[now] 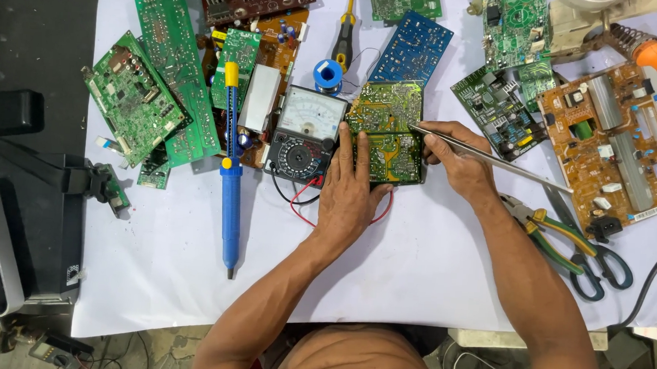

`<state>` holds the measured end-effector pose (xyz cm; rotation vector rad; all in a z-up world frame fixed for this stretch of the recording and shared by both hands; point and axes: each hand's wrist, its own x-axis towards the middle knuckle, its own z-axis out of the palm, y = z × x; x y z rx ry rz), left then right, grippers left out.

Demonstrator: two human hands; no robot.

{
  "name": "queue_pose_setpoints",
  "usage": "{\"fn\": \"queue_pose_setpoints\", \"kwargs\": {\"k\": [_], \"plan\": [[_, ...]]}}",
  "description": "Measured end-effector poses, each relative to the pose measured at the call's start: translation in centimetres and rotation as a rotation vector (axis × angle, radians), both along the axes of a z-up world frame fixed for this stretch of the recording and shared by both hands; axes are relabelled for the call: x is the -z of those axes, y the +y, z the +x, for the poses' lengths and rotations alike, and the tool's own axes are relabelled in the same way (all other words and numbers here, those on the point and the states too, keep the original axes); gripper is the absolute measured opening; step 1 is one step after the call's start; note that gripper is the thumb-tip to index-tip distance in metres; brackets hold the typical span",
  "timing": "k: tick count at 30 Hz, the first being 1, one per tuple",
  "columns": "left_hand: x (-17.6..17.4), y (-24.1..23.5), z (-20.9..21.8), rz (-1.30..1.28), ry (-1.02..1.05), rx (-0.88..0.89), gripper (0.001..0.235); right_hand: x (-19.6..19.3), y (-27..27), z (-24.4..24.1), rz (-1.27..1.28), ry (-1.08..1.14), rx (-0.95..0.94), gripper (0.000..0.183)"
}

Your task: The person uses a metal tool to scrape and clean the surface of a green circuit board. They then use a multimeter with test leads to measure electrical values at various points on the board. The workspace contains several other circuit boards, a soldering iron, and pliers.

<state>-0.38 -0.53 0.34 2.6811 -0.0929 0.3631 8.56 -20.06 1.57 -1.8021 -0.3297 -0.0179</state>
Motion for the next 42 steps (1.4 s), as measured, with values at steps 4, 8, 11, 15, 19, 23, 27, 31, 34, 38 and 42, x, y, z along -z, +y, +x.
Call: {"fn": "queue_pose_setpoints", "kwargs": {"k": [4,8,11,15,19,23,27,31,34,38,42], "plan": [[-0.1,0.0,0.0,0.050,-0.042,-0.009,0.101,0.9,-0.2,0.2,-0.001,-0.068,0.020,0.021],[-0.8,0.0,-0.2,-0.023,0.037,0.007,0.099,0.9,-0.3,0.4,0.017,-0.042,-0.012,0.023],[-1.2,0.0,-0.2,-0.050,0.060,0.016,0.099,-0.2,-0.1,0.1,0.027,-0.023,-0.019,0.022],[-1.2,0.0,-0.1,-0.035,0.078,0.011,0.100,0.7,-0.1,0.1,0.049,-0.055,0.008,0.022],[-1.5,0.0,-0.2,-0.046,0.095,0.010,0.098,0.0,-0.2,0.0,0.044,-0.024,-0.030,0.024],[-1.4,0.1,-0.3,-0.038,0.091,0.016,0.097,0.2,0.0,-0.1,0.041,-0.038,0.004,0.022],[-0.8,0.0,-0.2,-0.015,0.086,0.007,0.098,-0.6,0.0,-0.2,0.035,-0.004,-0.026,0.023],[-1.3,0.0,-0.3,-0.058,0.102,0.016,0.098,-0.4,0.0,-0.3,0.030,-0.022,-0.010,0.022],[-1.4,0.1,-0.3,-0.037,0.100,0.014,0.098,-0.3,0.3,-0.2,0.068,-0.015,0.018,0.024],[-1.4,0.0,-0.2,-0.057,0.123,0.008,0.099,-0.7,0.2,-0.2,0.039,-0.018,-0.026,0.022],[-1.6,-0.1,-0.3,-0.081,0.156,-0.012,0.103,0.1,0.3,-0.1,0.036,-0.041,0.002,0.025]]}}
